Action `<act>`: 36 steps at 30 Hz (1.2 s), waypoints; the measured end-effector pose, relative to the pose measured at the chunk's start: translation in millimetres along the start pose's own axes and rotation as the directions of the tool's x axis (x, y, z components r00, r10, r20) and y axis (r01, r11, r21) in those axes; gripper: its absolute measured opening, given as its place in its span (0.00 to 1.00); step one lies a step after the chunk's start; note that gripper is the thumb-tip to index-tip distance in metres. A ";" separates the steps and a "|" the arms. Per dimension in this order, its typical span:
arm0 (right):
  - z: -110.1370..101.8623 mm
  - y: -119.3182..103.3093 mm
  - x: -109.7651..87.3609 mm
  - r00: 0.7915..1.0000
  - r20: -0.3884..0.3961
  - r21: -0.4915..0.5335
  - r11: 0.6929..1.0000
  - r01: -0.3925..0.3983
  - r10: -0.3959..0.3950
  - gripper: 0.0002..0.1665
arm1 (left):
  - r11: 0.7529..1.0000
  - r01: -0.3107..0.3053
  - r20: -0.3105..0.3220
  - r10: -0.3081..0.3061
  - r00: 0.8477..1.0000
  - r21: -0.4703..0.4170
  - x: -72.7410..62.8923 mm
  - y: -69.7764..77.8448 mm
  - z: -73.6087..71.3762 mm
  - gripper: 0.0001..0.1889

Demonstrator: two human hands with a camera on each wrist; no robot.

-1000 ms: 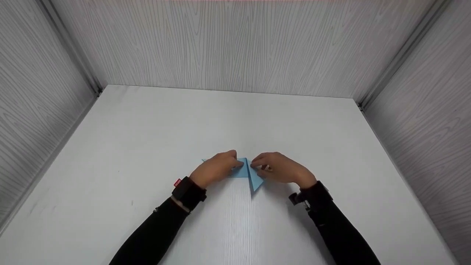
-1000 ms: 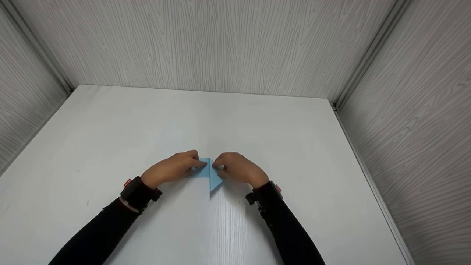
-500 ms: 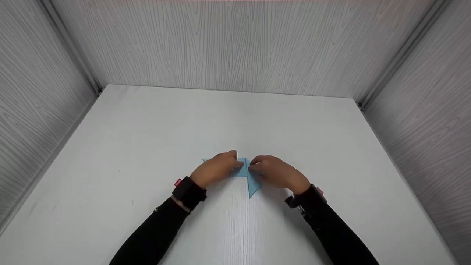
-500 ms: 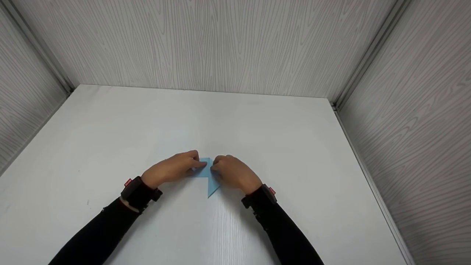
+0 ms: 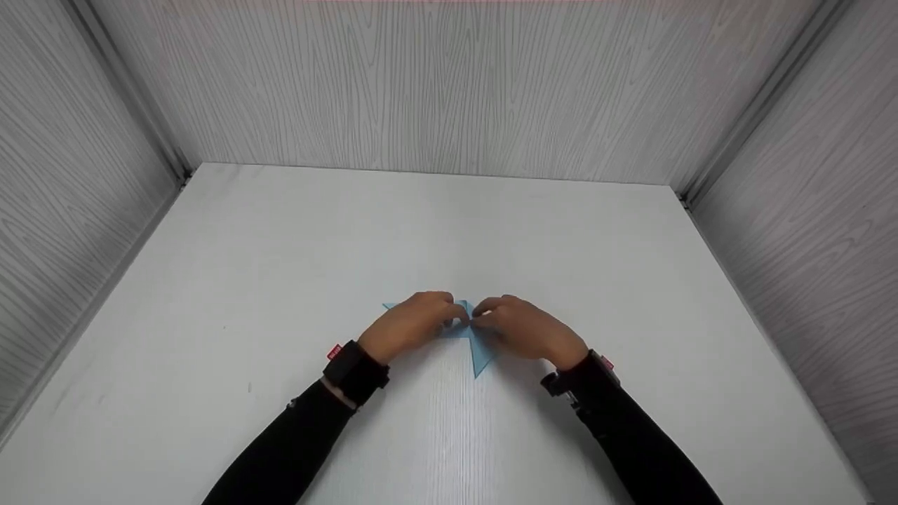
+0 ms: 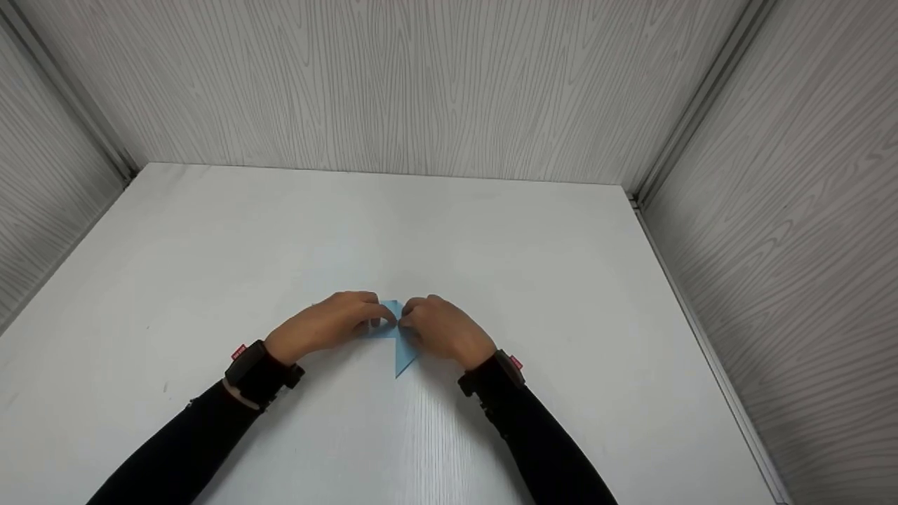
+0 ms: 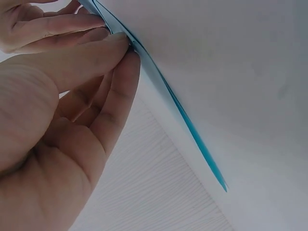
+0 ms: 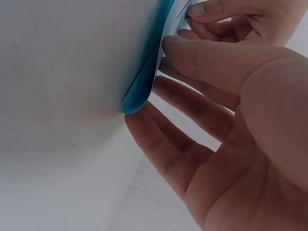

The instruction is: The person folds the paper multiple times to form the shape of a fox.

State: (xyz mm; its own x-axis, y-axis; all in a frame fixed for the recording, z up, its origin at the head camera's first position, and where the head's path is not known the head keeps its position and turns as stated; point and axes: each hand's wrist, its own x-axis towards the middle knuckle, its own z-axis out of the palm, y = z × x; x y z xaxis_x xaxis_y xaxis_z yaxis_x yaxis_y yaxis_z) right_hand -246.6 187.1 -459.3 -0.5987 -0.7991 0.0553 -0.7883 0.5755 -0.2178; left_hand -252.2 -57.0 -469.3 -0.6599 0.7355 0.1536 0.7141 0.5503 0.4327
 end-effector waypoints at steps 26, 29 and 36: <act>2.7 1.9 4.1 0.996 -0.025 -0.111 0.990 -0.084 0.081 0.19 | 0.980 -0.077 0.053 0.069 0.996 0.181 2.4 4.6 2.6 0.24; 5.8 2.4 4.0 0.995 -0.041 -0.147 0.985 -0.091 0.086 0.18 | 0.985 -0.058 0.064 0.049 0.997 0.163 3.4 6.0 2.4 0.24; 12.3 -2.2 5.3 0.988 -0.071 -0.167 0.975 -0.147 0.137 0.19 | 0.986 -0.057 0.058 0.049 0.997 0.155 1.2 6.0 1.9 0.24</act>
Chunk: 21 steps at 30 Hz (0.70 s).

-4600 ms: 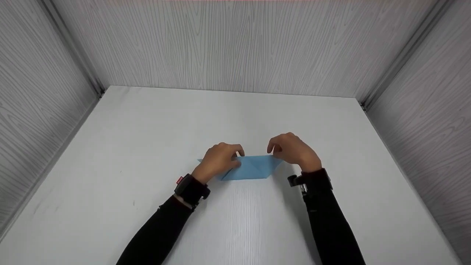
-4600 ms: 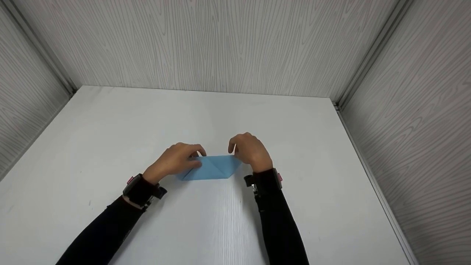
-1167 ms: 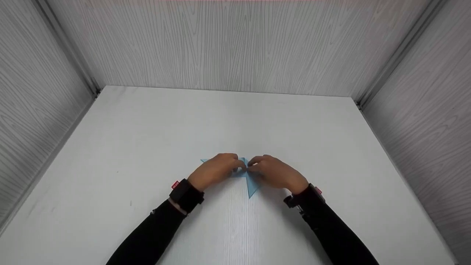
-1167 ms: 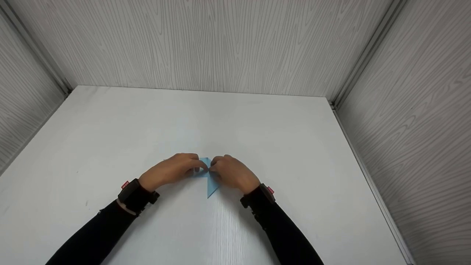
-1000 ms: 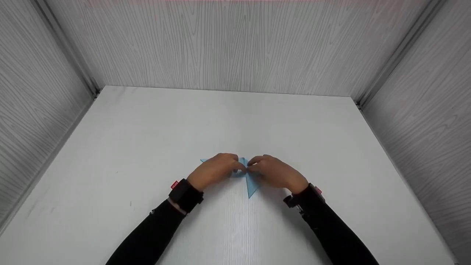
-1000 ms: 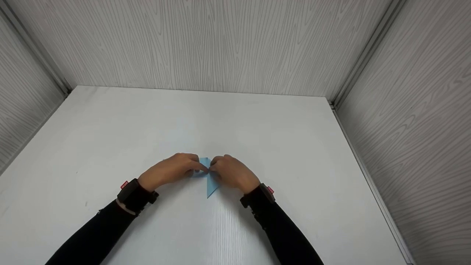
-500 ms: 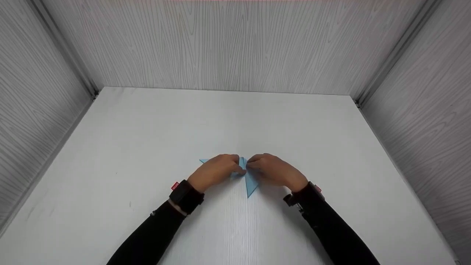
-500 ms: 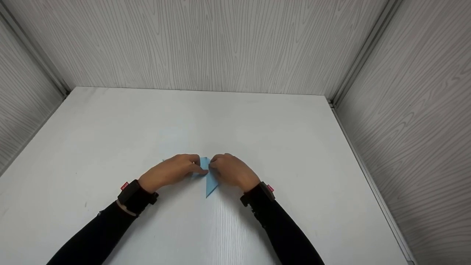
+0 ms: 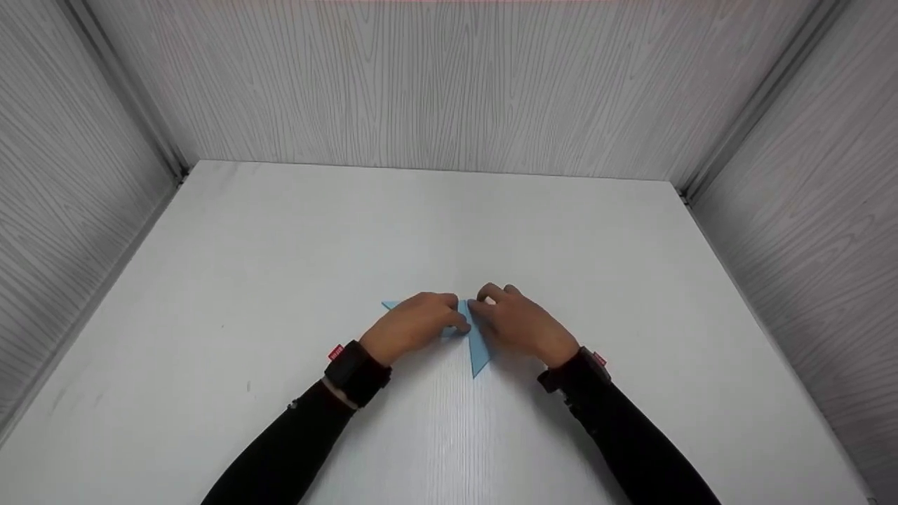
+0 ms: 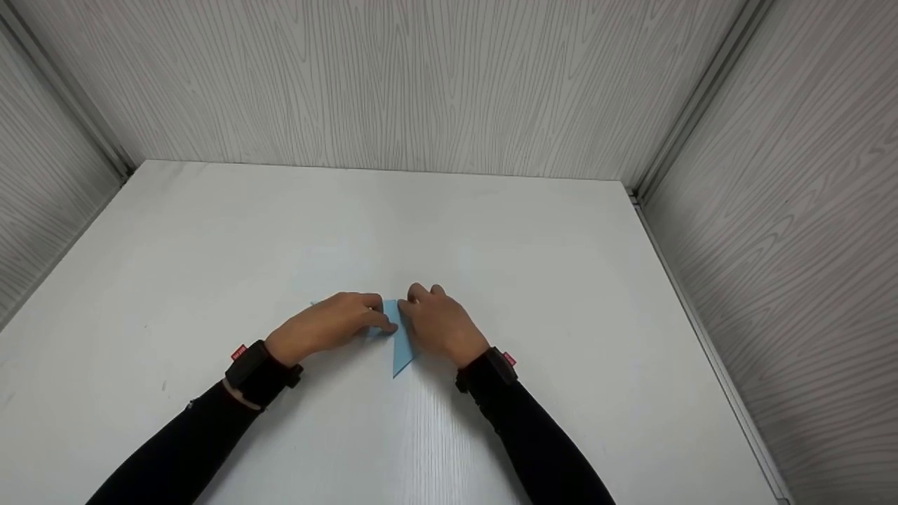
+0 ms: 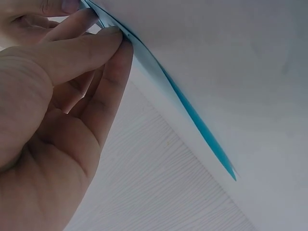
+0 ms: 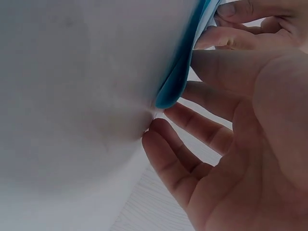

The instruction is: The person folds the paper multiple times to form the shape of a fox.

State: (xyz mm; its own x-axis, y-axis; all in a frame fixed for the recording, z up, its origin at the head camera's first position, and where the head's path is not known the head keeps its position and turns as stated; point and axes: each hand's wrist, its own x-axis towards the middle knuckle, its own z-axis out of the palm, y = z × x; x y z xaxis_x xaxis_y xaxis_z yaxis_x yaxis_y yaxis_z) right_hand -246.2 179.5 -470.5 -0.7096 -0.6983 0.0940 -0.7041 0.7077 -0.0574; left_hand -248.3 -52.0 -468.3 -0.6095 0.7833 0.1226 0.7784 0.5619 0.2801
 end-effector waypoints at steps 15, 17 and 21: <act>2.9 -4.8 -0.7 0.998 -0.014 -0.010 0.998 -0.055 0.055 0.21 | 1.000 0.006 0.006 -0.006 1.000 0.004 1.2 -1.0 1.2 0.20; 2.7 -4.8 -1.0 0.998 -0.015 -0.009 0.999 -0.054 0.054 0.20 | 1.000 0.006 0.007 -0.006 1.000 0.008 1.5 -0.7 0.9 0.20; 3.5 -5.5 -1.9 0.999 -0.023 -0.020 0.999 -0.049 0.049 0.20 | 1.000 0.012 0.011 -0.013 1.000 0.022 1.4 -0.1 0.7 0.21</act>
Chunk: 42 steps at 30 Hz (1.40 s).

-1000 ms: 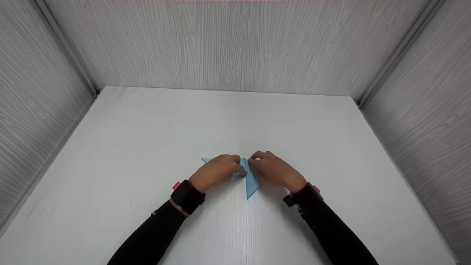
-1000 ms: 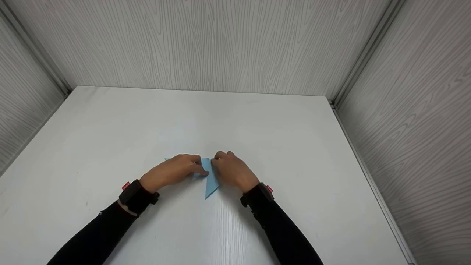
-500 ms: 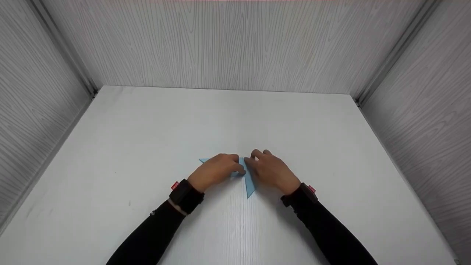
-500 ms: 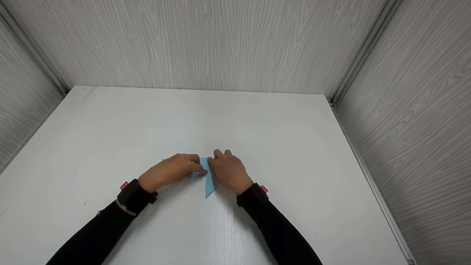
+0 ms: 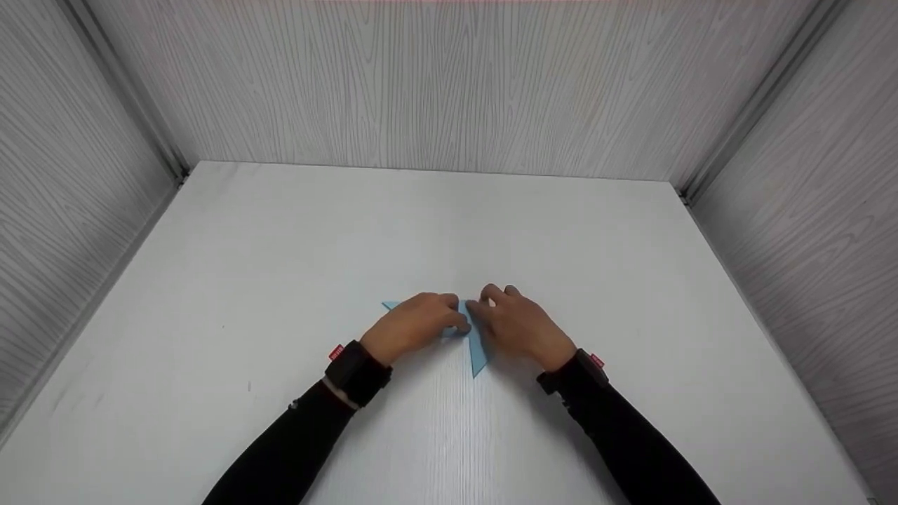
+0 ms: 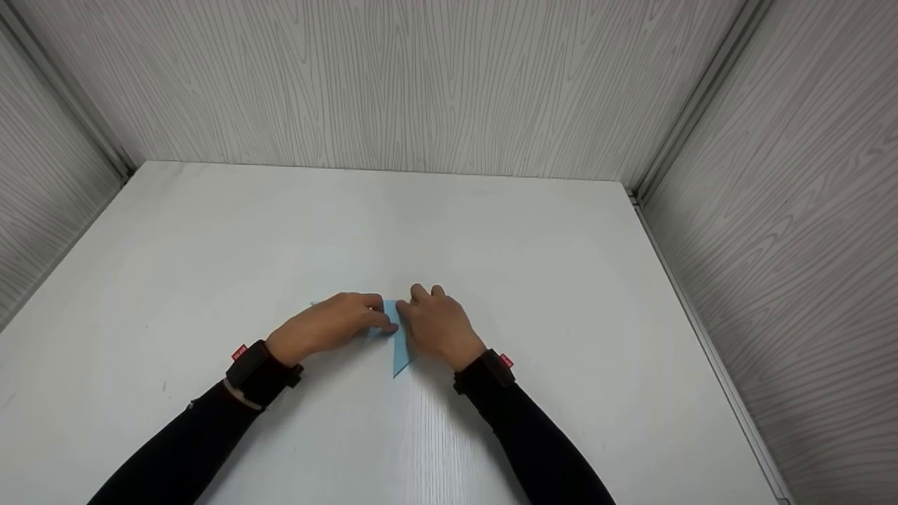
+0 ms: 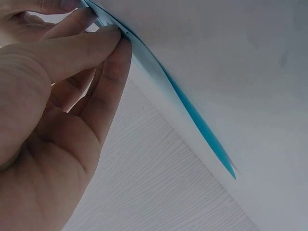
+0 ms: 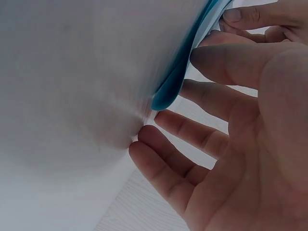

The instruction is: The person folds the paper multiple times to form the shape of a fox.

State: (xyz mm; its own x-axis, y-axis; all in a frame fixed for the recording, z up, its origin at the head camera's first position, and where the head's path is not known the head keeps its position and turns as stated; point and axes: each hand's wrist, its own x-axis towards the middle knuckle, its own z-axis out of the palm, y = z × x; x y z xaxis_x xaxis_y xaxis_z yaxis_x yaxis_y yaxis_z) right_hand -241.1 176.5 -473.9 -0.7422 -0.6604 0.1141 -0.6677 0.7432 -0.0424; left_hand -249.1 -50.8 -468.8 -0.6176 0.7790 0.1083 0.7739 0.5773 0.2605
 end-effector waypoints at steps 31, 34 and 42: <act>-11.0 2.5 -3.7 0.992 0.122 0.084 0.995 -0.055 0.044 0.26 | 1.000 0.004 -0.020 -0.004 1.000 -0.016 0.0 2.1 0.0 0.23; -12.2 6.0 -7.1 0.992 0.122 0.089 0.995 -0.043 0.032 0.25 | 1.000 0.007 -0.021 -0.007 1.000 -0.007 -0.3 3.0 -0.8 0.22; -13.8 14.8 -18.5 0.991 0.132 0.126 0.992 -0.016 -0.001 0.22 | 0.999 0.038 -0.004 -0.038 0.999 -0.009 0.1 3.9 -1.0 0.22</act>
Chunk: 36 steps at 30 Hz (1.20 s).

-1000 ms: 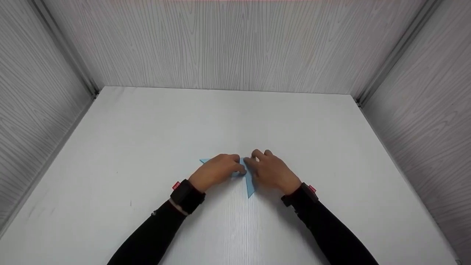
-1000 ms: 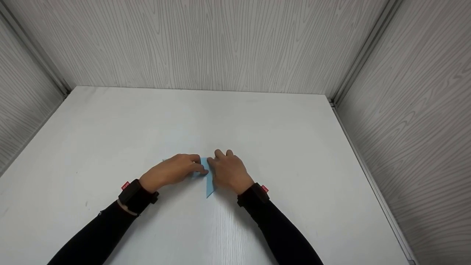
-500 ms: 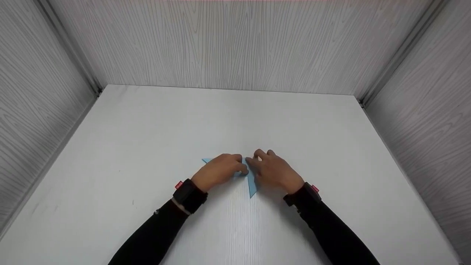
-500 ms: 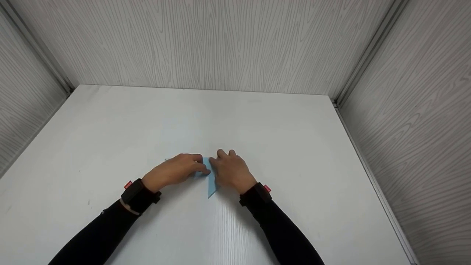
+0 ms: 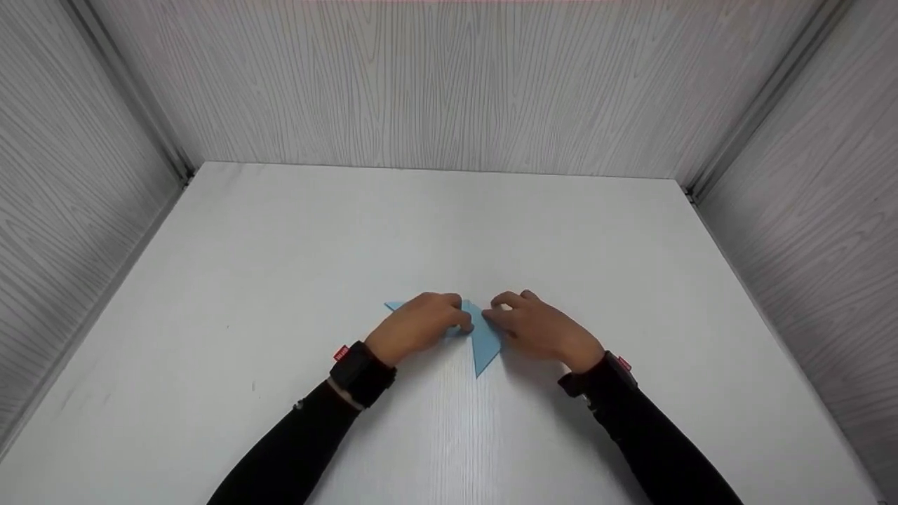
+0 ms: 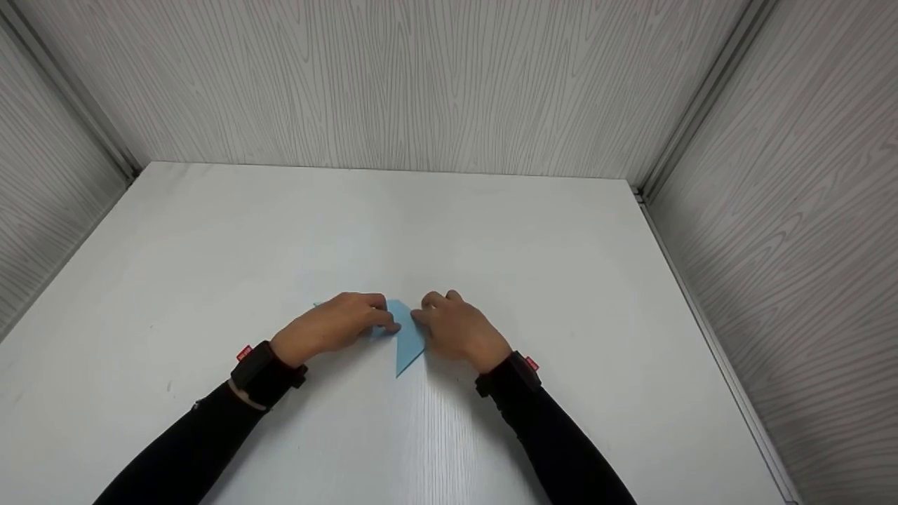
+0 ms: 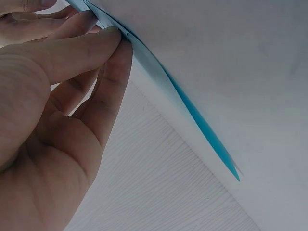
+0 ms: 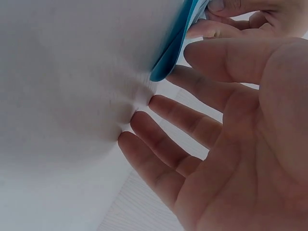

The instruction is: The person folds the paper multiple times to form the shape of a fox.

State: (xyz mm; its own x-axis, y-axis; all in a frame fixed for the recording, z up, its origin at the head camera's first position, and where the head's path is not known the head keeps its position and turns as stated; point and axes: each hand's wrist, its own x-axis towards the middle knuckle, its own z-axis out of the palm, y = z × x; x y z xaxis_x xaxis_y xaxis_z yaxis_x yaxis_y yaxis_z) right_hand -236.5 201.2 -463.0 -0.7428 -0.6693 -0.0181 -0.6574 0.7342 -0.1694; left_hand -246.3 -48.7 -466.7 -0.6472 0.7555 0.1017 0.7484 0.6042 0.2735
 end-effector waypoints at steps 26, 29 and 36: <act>-5.6 8.2 -29.0 0.999 0.049 0.051 0.999 -0.007 0.004 0.26 | 0.999 0.017 -0.010 -0.017 1.000 -0.032 0.0 0.5 1.5 0.23; -5.4 9.1 -32.6 0.998 0.057 0.047 0.999 -0.015 0.012 0.26 | 0.999 0.017 -0.016 -0.017 1.000 -0.040 -0.2 0.7 1.4 0.22; -5.6 12.0 -42.7 0.999 0.045 0.034 0.999 0.003 -0.005 0.28 | 0.999 0.006 -0.036 -0.007 0.999 -0.048 -1.4 0.9 0.7 0.20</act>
State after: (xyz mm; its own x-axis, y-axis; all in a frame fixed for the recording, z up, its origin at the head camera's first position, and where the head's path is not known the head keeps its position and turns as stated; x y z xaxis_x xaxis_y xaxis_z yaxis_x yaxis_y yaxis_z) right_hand -213.4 239.3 -458.8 -0.7331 -0.6772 -0.0620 -0.6552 0.7278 -0.2024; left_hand -244.6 -49.0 -467.3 -0.6575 0.7415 0.1338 0.7368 0.5957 0.3197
